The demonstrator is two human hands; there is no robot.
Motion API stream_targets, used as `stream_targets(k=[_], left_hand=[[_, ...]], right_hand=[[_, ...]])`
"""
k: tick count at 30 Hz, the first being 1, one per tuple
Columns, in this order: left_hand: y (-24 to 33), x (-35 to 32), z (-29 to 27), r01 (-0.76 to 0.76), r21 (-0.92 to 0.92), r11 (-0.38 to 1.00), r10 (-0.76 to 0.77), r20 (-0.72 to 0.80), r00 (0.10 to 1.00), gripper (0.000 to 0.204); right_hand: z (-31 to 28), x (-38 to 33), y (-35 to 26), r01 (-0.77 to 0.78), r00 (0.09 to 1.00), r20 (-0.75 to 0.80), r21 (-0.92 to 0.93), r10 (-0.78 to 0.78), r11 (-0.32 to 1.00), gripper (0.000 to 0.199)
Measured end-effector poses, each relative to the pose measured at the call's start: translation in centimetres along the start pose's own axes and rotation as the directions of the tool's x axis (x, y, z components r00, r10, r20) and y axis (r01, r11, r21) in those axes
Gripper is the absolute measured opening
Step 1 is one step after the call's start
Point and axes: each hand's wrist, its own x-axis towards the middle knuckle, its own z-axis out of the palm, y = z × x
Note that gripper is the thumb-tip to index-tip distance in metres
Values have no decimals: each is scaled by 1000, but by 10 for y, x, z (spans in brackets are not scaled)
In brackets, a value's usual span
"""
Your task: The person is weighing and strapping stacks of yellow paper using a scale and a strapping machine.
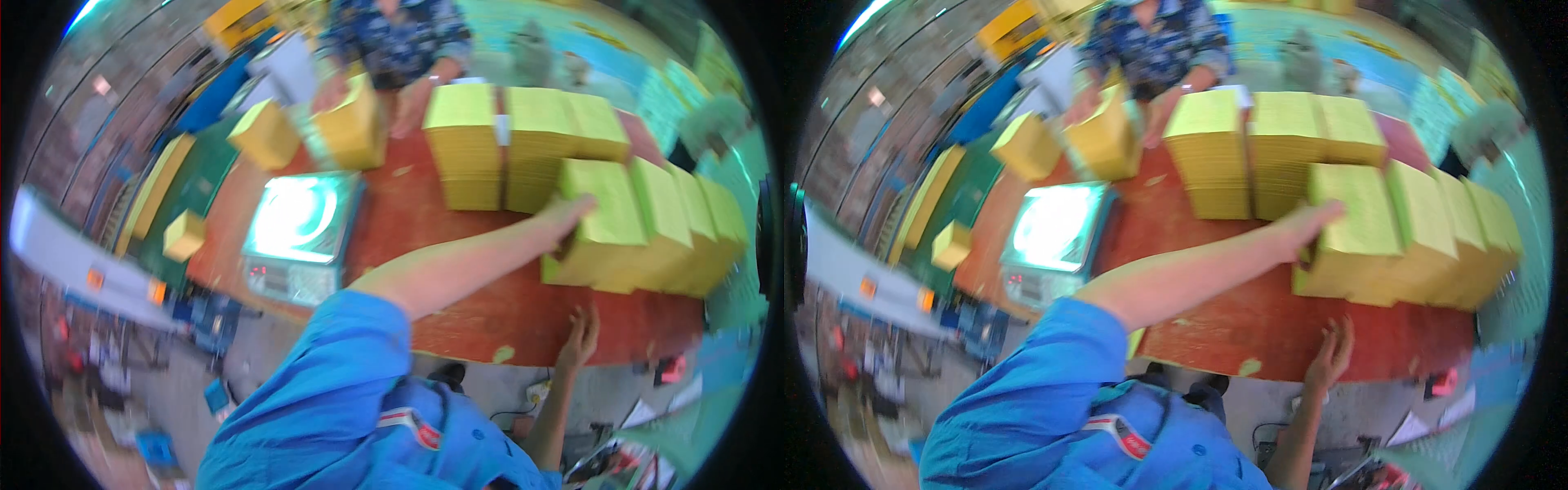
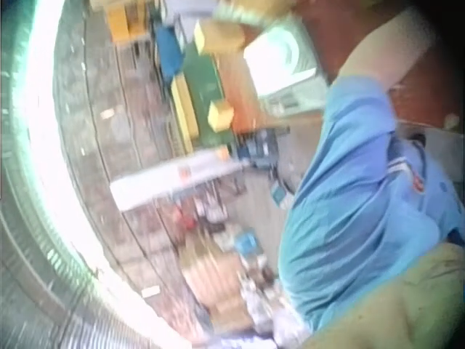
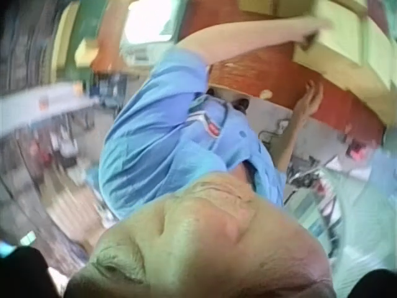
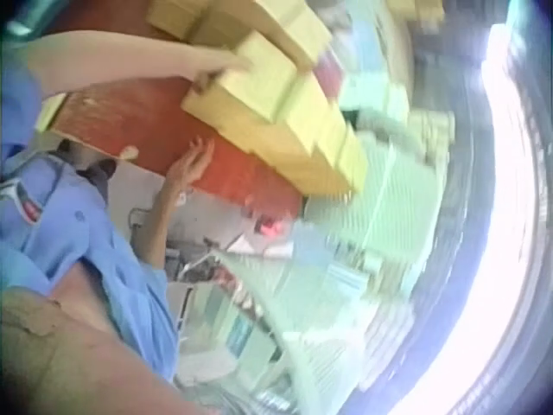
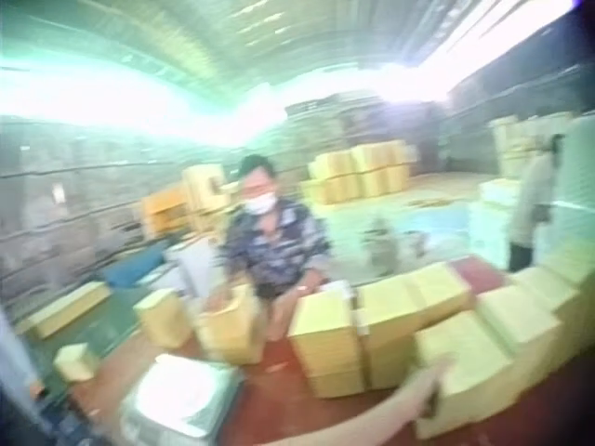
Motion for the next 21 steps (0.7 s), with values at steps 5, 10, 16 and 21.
stream_targets(k=[5,10,16,21], left_hand=[[12,-41,-9,-92,112,989,108,-147,983,94],[5,-159,-51,-300,399,866,325,4,946,92],[-7,-397,-200,-98,301,948,166,-206,964,53],[-42,-590,-347,9,303,953,243,-781,575,40]], right_hand=[[7,9,4,29,987,162,-112,-10,993,36],[5,8,10,34,992,125,-224,-6,974,32],[89,-28,-46,119,983,161,-227,-83,967,27],[240,-100,-115,239,910,348,2,-225,971,27]])
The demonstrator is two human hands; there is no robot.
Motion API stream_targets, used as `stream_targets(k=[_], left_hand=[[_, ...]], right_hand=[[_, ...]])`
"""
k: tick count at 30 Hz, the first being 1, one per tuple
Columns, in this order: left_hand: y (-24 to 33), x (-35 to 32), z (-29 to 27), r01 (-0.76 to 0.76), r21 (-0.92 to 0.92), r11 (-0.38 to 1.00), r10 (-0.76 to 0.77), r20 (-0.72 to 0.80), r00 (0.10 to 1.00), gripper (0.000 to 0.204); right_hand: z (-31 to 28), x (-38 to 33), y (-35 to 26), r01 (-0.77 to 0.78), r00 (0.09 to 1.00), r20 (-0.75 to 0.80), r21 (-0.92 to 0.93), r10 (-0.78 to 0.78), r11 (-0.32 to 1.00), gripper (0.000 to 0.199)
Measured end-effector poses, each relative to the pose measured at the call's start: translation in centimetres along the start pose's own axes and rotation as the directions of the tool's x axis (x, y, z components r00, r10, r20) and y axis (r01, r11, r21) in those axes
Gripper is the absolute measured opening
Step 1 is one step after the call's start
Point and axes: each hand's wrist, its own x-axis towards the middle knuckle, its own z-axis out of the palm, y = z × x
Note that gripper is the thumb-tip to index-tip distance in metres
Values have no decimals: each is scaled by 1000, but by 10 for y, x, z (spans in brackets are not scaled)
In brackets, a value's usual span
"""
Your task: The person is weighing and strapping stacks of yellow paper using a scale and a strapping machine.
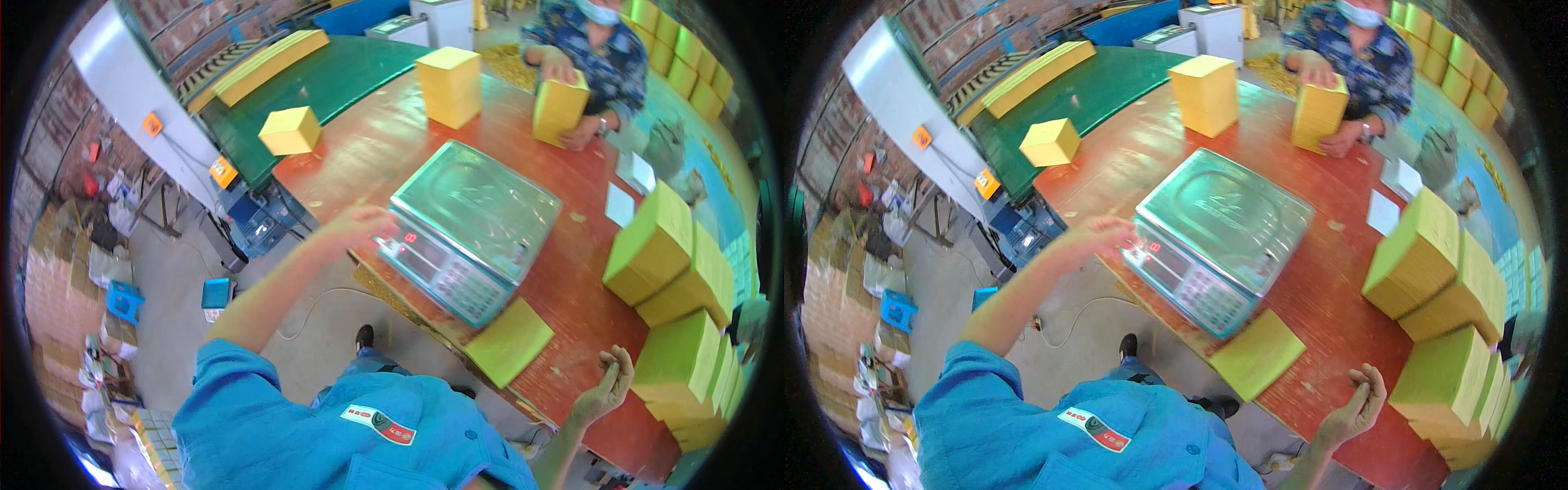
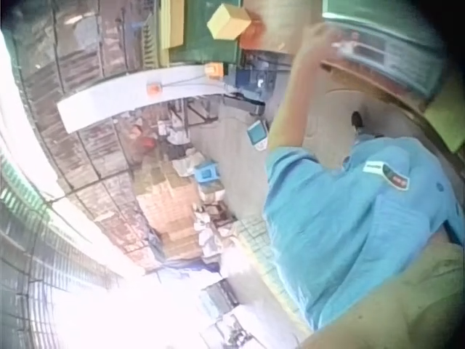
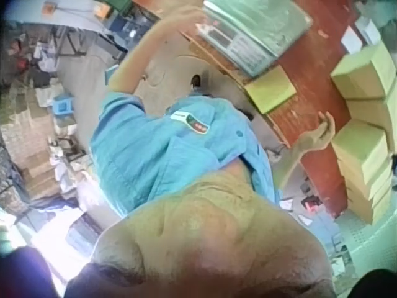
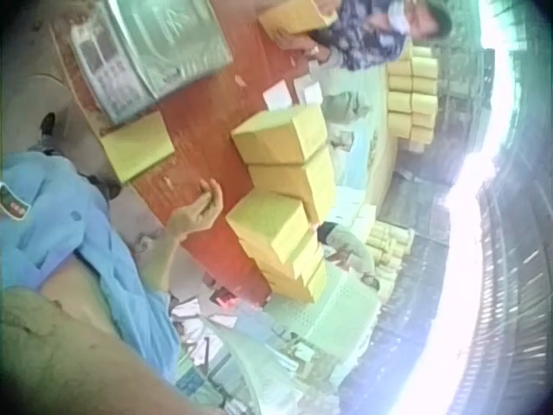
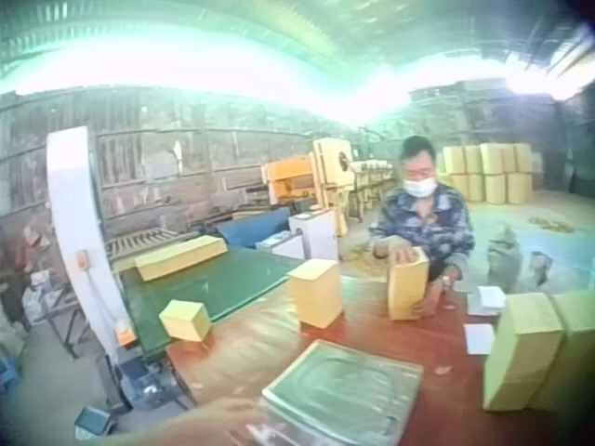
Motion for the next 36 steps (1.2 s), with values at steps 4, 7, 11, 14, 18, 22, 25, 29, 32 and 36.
stream_targets(k=[4,7,11,14,18,22,25,29,32,36], left_hand=[[-70,1,-205,-121,-257,959,-3,-435,900,36],[-109,24,-329,-220,-260,940,-15,-679,734,41],[-121,82,-430,-168,-129,977,13,-755,656,59],[-138,122,-505,-88,-69,994,9,-735,677,77],[-132,165,-542,26,-178,984,-104,-444,890,76],[-125,188,-530,106,-136,985,-146,-333,931,69],[-124,184,-507,69,-153,986,-108,-261,959,69],[-113,192,-453,1,-255,967,-73,-270,960,69],[-108,207,-421,0,-241,970,-78,-315,946,77],[-102,217,-389,-27,-299,954,-93,-382,919,100]], right_hand=[[154,-44,-61,74,959,258,170,-117,983,24],[262,-109,-82,-131,826,563,249,-34,960,21],[373,-184,-79,-467,593,764,69,254,881,20],[437,-216,-84,-440,569,782,28,254,898,22],[477,-221,-81,-382,475,824,-123,308,916,23],[495,-225,-72,-447,515,738,-203,436,871,23],[508,-232,-69,-508,510,702,-221,497,833,23],[523,-235,-55,-454,548,682,-244,485,857,22],[532,-228,-50,-339,618,672,-241,408,910,23],[533,-209,-52,-31,695,682,-290,229,957,25]])
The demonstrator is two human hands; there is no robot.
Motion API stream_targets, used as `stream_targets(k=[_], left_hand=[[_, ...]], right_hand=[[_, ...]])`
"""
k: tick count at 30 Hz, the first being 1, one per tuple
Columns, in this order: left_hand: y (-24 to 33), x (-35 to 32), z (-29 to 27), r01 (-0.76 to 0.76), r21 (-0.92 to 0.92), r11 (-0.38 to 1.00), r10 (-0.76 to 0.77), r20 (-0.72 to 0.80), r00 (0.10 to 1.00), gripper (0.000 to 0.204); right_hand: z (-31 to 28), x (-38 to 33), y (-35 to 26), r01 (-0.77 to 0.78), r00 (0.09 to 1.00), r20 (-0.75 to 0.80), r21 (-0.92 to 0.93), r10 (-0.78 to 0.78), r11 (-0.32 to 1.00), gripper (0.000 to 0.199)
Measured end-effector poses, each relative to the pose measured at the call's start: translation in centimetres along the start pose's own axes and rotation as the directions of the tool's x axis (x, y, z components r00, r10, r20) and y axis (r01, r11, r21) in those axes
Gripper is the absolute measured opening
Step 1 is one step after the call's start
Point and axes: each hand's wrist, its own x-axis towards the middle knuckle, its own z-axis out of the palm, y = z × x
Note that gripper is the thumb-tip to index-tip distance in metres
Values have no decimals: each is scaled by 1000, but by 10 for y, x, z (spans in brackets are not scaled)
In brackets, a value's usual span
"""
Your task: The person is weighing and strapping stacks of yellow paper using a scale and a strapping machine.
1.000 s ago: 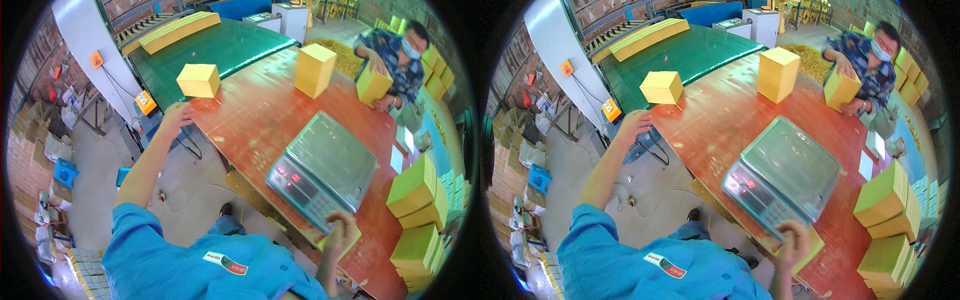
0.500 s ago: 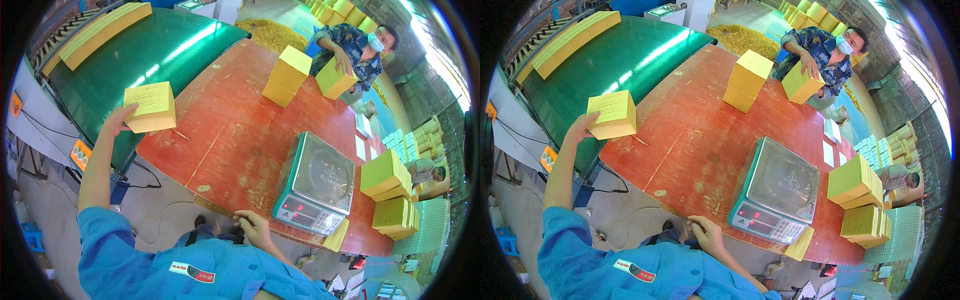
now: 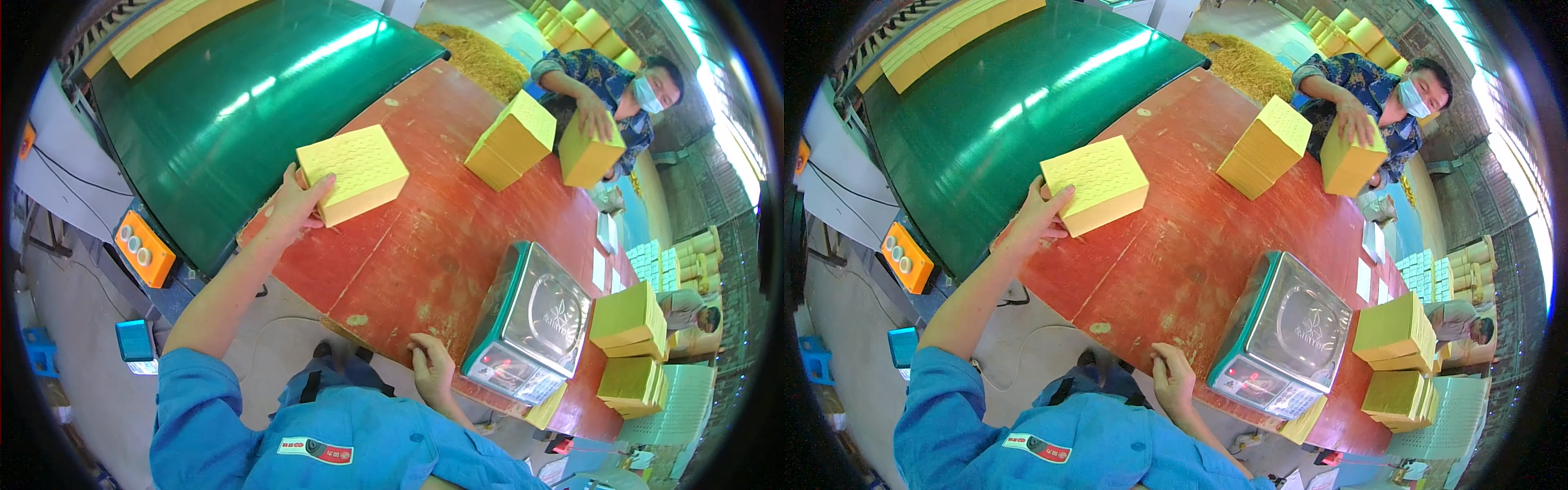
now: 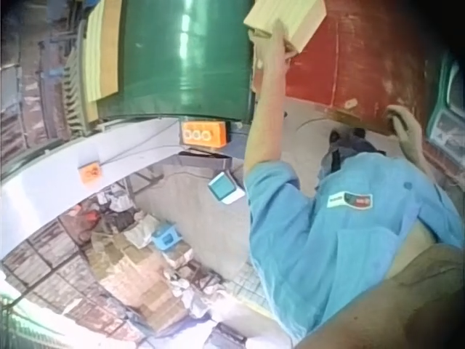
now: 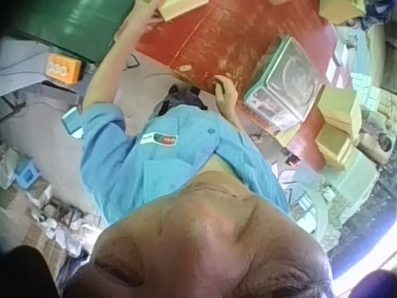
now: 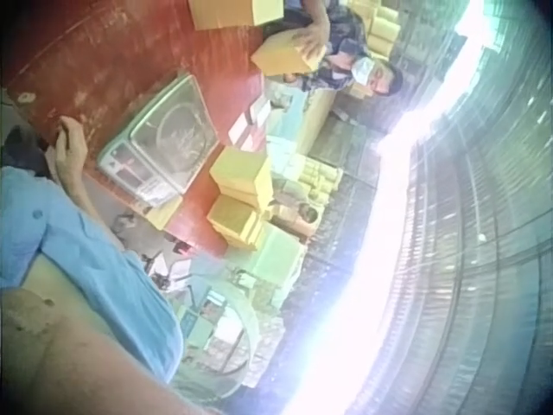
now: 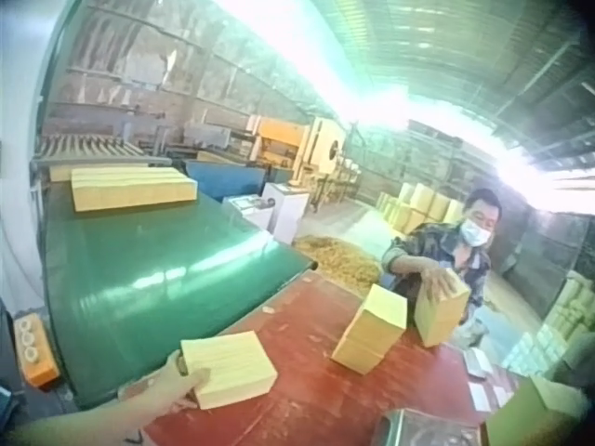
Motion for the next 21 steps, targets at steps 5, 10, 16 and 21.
stream_targets(k=[5,10,16,21], left_hand=[[1,18,5,-308,330,893,394,-237,888,90],[70,20,57,-544,741,393,801,14,599,72],[96,64,120,-577,814,65,672,392,629,71],[55,70,97,-363,881,303,381,237,894,67]], right_hand=[[2,2,11,264,959,-47,-220,-280,939,29],[0,9,23,362,927,-26,-212,-375,908,33],[-9,8,51,365,929,-34,-72,-368,928,31],[-17,8,58,412,910,-102,93,-402,907,29]])
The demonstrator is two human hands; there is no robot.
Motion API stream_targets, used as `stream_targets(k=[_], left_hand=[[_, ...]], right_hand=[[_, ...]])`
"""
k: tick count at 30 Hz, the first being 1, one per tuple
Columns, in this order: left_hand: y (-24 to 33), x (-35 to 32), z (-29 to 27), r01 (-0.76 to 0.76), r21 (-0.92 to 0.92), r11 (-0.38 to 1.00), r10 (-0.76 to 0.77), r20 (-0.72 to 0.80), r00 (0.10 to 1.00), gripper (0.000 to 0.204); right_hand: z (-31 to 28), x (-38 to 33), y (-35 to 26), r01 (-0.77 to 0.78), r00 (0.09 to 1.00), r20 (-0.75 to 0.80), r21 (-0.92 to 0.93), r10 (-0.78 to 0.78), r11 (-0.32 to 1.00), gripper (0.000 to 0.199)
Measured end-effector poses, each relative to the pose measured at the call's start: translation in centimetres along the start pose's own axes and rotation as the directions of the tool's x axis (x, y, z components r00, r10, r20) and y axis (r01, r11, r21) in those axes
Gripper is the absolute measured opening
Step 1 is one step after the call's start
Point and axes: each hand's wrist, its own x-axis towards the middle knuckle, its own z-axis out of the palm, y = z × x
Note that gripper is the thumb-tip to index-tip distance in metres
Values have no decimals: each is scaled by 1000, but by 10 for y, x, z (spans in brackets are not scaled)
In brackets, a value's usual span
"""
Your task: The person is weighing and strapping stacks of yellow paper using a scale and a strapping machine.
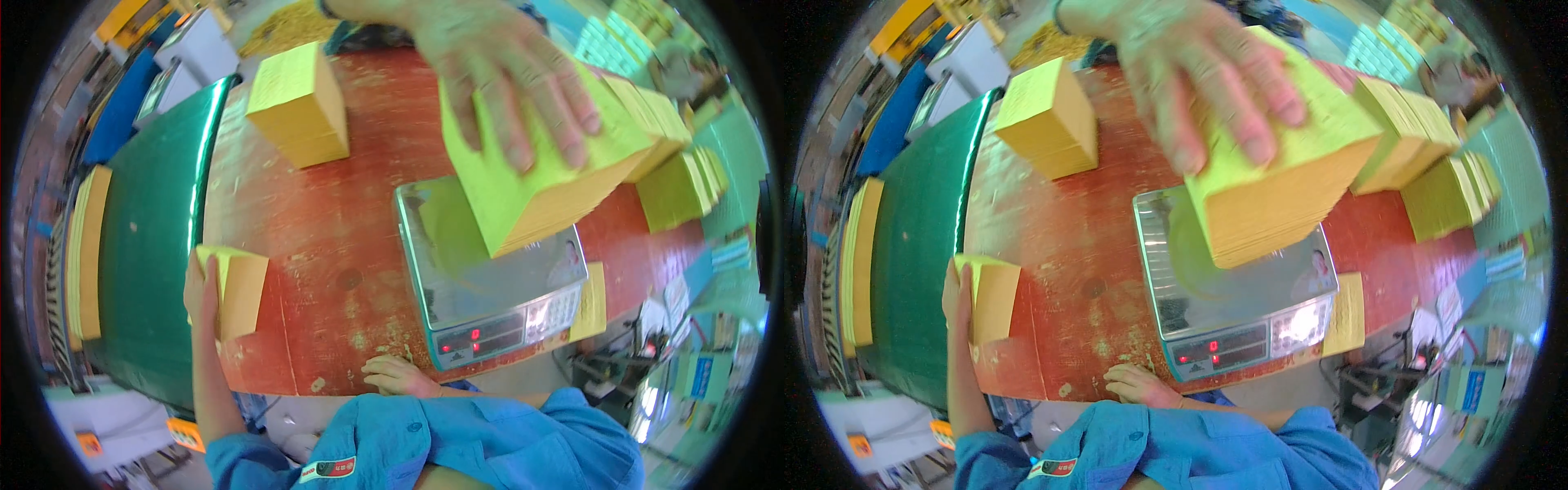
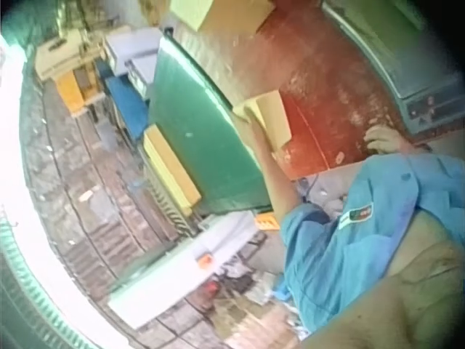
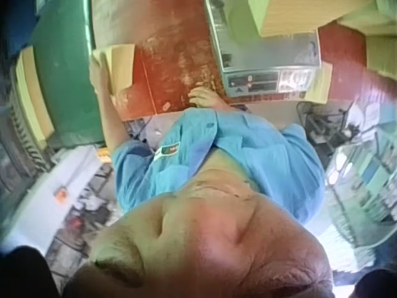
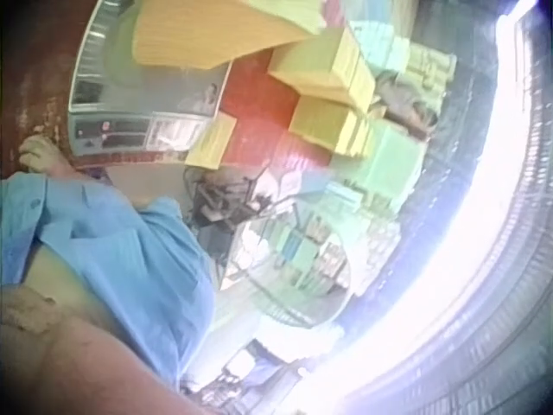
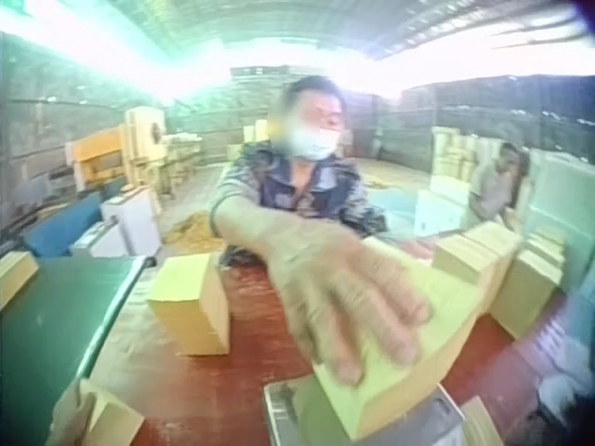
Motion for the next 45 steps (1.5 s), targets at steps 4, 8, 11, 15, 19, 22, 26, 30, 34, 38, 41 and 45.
stream_targets(k=[4,8,11,15,19,22,26,30,34,38,41,45], left_hand=[[14,-2,7,-8,58,998,11,-44,999,70],[-5,3,7,-60,98,993,65,-46,997,71],[-14,3,5,-46,117,992,44,25,999,74],[21,-19,12,-91,68,993,87,57,995,78],[52,-51,19,-168,23,986,166,85,983,82],[37,-41,40,-197,6,980,197,41,980,79],[-11,-5,28,-350,-72,934,318,-278,906,72],[36,-61,21,-527,-39,849,439,-504,744,58],[70,-162,37,-778,-67,625,624,-556,549,44],[173,-371,108,-810,-405,425,816,-216,536,18],[233,-460,149,-750,-631,197,973,31,229,16],[334,-524,158,-735,-670,100,983,181,-31,22]], right_hand=[[4,-3,-6,17,1000,-26,-51,-18,999,22],[16,-7,-13,29,999,-28,-168,-34,985,19],[20,-3,-28,11,993,-113,-226,-37,974,16],[24,-8,-24,-11,971,-232,-290,-59,957,13],[29,-14,-20,-26,942,-327,-305,-78,952,14],[56,-35,-37,-99,905,-425,-187,10,977,14],[84,-92,-63,-167,966,-204,-20,159,986,13],[34,-159,-58,-478,803,-406,-5,435,878,14],[-19,-235,-72,-758,597,-392,7,699,652,21],[-37,-354,-57,-881,452,-342,-26,824,473,28],[-66,-425,-71,-951,306,-248,-29,919,308,29],[-82,-552,-64,-984,25,-496,142,868,109,29]])
